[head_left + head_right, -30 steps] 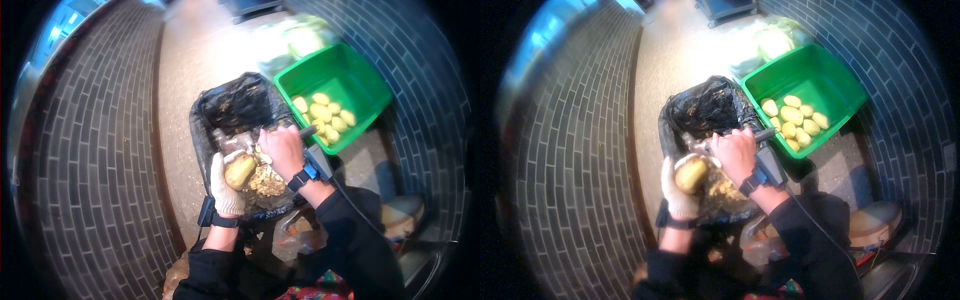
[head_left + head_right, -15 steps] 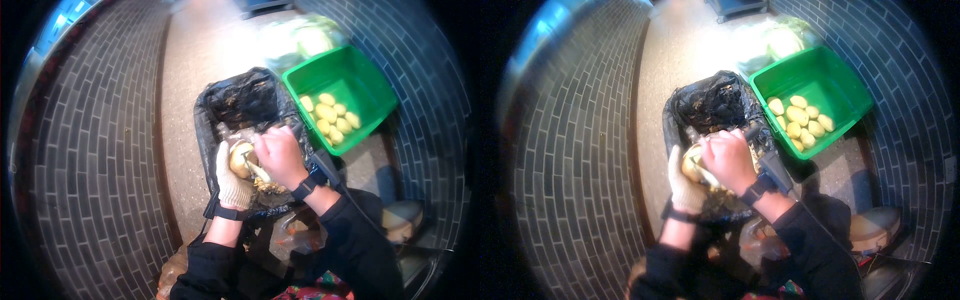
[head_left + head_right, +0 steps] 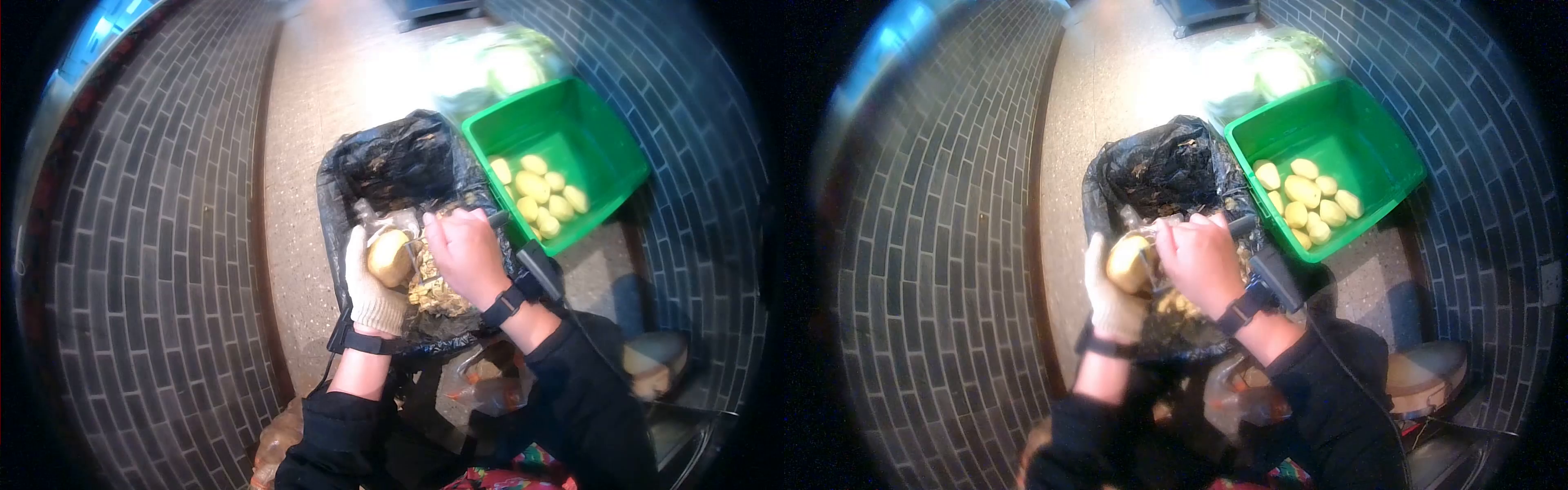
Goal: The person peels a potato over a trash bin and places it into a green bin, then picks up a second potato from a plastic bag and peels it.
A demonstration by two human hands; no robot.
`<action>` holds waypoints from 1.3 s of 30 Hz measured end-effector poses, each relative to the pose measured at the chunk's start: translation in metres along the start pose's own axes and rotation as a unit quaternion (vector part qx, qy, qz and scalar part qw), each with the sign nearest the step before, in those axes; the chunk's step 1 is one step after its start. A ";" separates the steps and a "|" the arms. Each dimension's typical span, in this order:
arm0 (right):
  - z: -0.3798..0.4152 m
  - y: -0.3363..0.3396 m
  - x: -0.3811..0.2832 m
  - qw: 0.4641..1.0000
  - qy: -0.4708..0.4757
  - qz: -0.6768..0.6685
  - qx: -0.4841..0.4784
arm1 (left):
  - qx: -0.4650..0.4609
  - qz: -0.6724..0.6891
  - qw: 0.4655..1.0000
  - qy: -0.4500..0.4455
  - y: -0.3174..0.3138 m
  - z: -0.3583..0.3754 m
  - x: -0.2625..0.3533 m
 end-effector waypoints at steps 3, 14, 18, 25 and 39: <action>0.009 -0.006 -0.016 0.998 0.052 0.014 0.014 | 0.032 -0.055 0.998 -0.029 0.006 -0.007 -0.010; 0.010 -0.014 -0.008 0.996 0.070 0.015 0.052 | 0.027 0.023 0.998 -0.044 0.008 -0.006 -0.020; 0.003 -0.008 0.018 0.993 0.027 0.099 0.052 | 0.006 -0.018 0.996 -0.086 -0.003 0.012 -0.005; -0.003 0.001 0.028 0.993 -0.028 0.113 0.032 | 0.006 0.009 1.000 -0.004 0.001 0.002 0.003; 0.006 -0.016 -0.018 0.998 0.059 0.027 -0.006 | 0.014 -0.041 0.999 -0.013 0.000 0.002 -0.005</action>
Point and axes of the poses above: each hand's wrist, its own z-axis away from the middle knuckle, its own y-axis out of the back of the hand, x = y × z, the point moved 7 cm from there along -z, towards the middle knuckle, and after that the axes turned 10 degrees about -z, right-handed, at the moved point
